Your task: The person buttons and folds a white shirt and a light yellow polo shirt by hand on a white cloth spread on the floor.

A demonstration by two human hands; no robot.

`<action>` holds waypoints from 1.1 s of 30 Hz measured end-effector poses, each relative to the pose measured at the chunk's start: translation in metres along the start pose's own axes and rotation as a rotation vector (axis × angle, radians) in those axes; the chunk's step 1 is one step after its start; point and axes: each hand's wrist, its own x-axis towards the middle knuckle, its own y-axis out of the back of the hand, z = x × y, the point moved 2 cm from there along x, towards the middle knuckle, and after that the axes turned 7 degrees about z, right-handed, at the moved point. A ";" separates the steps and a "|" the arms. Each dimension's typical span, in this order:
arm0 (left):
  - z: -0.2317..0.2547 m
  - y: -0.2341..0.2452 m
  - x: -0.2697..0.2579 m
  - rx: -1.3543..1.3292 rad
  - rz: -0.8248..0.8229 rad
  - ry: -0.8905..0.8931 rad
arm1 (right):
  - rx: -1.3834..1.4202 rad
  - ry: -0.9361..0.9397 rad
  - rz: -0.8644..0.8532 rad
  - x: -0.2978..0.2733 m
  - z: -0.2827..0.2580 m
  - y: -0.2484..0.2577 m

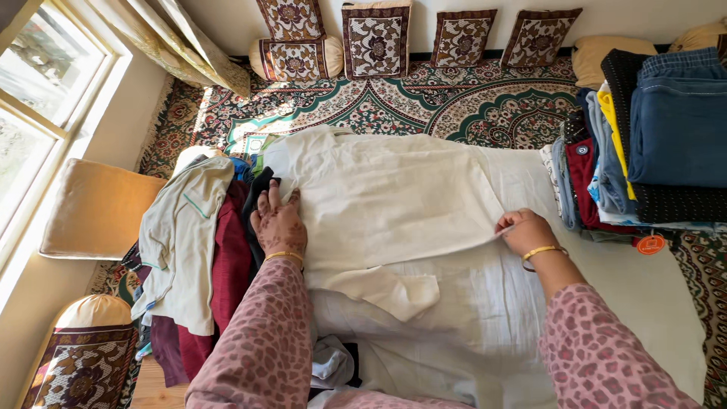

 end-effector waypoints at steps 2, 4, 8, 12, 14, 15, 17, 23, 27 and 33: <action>0.028 0.016 -0.007 -0.013 0.057 0.010 | -0.059 -0.011 -0.068 -0.012 -0.002 0.017; 0.059 0.010 -0.013 -0.026 0.113 0.022 | -0.117 -0.020 -0.137 -0.029 -0.022 0.043; 0.129 -0.036 -0.037 -0.166 0.211 -0.448 | -0.064 0.109 0.186 -0.033 -0.073 0.036; 0.146 -0.031 -0.084 -0.137 -0.051 -0.588 | 0.264 0.799 0.473 -0.041 -0.152 -0.015; 0.134 -0.022 -0.085 -0.125 -0.004 -0.524 | 0.221 0.797 0.293 -0.063 -0.192 -0.016; 0.126 -0.017 -0.089 -0.114 0.034 -0.465 | 0.174 0.783 0.108 -0.077 -0.210 -0.019; 0.105 -0.012 -0.084 -0.100 0.045 -0.393 | 0.155 0.742 0.108 -0.063 -0.201 -0.035; 0.073 -0.010 -0.082 -0.023 0.019 -0.267 | -0.135 0.283 0.182 0.000 -0.105 -0.042; 0.088 -0.002 -0.071 -0.086 -0.053 -0.117 | -0.160 0.090 0.292 0.035 -0.108 -0.019; 0.112 -0.027 -0.053 -0.116 0.074 -0.234 | 0.112 0.831 0.203 0.007 -0.254 -0.041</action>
